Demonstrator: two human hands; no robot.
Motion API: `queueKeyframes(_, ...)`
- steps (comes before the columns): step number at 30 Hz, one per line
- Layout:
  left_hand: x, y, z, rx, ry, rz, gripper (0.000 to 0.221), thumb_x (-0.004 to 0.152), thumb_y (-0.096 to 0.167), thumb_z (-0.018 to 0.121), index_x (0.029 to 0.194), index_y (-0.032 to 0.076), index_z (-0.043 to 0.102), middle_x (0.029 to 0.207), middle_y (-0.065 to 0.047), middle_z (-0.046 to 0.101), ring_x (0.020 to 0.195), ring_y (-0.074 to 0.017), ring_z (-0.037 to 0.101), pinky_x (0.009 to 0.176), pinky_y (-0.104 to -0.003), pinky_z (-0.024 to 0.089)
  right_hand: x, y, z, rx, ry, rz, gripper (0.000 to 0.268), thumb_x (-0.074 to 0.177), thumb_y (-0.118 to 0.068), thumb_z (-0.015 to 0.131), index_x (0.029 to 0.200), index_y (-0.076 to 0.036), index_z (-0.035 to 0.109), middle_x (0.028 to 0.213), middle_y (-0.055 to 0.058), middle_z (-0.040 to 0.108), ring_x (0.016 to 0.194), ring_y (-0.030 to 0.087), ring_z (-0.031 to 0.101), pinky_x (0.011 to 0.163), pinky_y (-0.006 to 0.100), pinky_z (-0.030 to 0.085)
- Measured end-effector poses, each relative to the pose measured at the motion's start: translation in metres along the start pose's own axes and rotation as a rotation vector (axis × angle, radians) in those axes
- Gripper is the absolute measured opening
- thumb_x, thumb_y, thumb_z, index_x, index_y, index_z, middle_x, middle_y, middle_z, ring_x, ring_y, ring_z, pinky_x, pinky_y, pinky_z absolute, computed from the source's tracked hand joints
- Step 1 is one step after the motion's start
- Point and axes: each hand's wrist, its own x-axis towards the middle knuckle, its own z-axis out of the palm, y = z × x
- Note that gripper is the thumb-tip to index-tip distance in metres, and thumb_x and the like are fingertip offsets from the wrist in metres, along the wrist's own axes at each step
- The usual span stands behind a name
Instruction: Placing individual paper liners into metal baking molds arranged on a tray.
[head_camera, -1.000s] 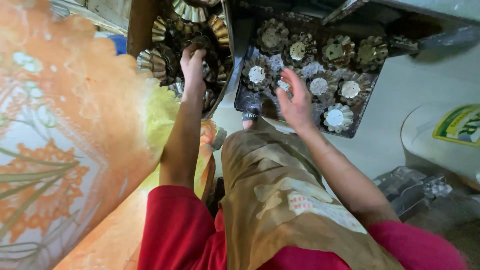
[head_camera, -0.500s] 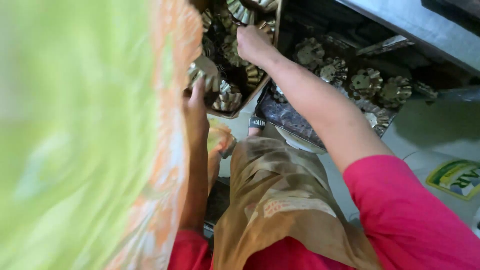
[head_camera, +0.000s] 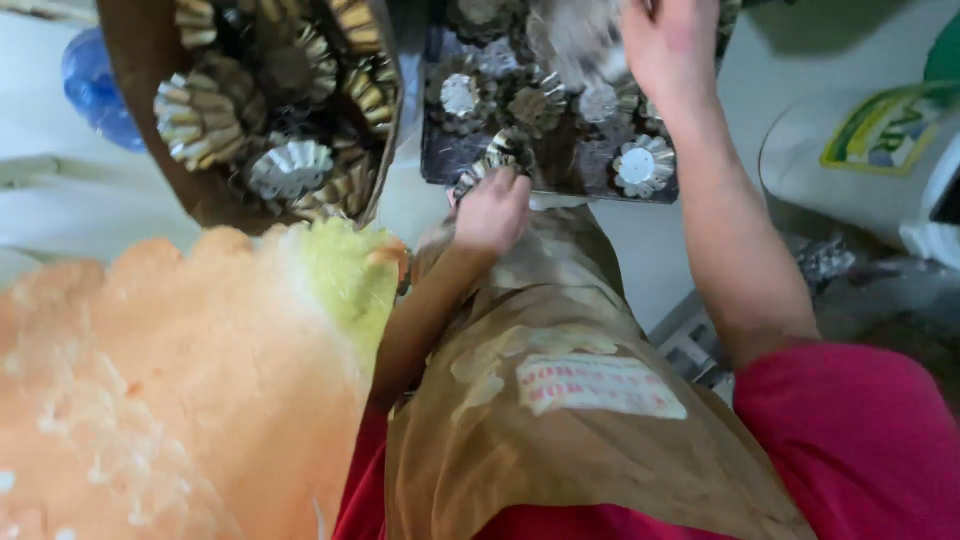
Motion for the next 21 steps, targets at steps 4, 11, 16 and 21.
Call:
queueKeyframes(4,-0.002,-0.007,0.1,0.085,-0.108,0.202,0.007,0.082,0.017,0.067,0.082,0.015,0.06,0.079,-0.005,0.053,0.07,-0.0286,0.065,0.056,-0.041,0.053,-0.139,0.012,0.007,0.028,-0.05,0.419,0.018,0.093,-0.004,0.069,0.102,0.01,0.065,0.082,0.033,0.064,0.085,0.052,0.069,0.071,0.06,0.05)
queueKeyframes(11,0.012,-0.007,0.059,0.052,-0.488,0.11,0.018,0.092,0.013,0.06,0.105,0.004,0.067,0.098,-0.013,0.058,0.091,-0.034,0.063,0.062,-0.045,0.056,-0.228,0.052,0.082,0.116,-0.071,0.853,0.02,0.091,-0.017,0.066,0.104,-0.003,0.07,0.083,0.023,0.072,0.081,0.043,0.073,0.067,0.055,0.059)
queueKeyframes(16,-0.019,-0.061,0.05,0.239,-0.299,0.186,0.011,0.089,0.015,0.059,0.086,0.013,0.07,0.088,-0.008,0.054,0.088,-0.0306,0.058,0.065,-0.042,0.046,-0.217,0.025,0.087,0.131,-0.157,0.847,0.028,0.094,-0.025,0.066,0.117,-0.009,0.068,0.098,0.024,0.072,0.099,0.046,0.069,0.085,0.058,0.056)
queueKeyframes(21,-0.031,-0.069,0.031,0.367,-0.528,-0.005,0.024,0.096,0.022,0.055,0.094,0.016,0.079,0.106,-0.014,0.065,0.118,-0.0387,0.052,0.089,-0.055,0.04,-0.217,0.03,0.084,-0.045,-0.12,0.687,0.037,0.09,-0.015,0.069,0.125,-0.004,0.064,0.106,0.025,0.064,0.103,0.051,0.065,0.093,0.06,0.054)
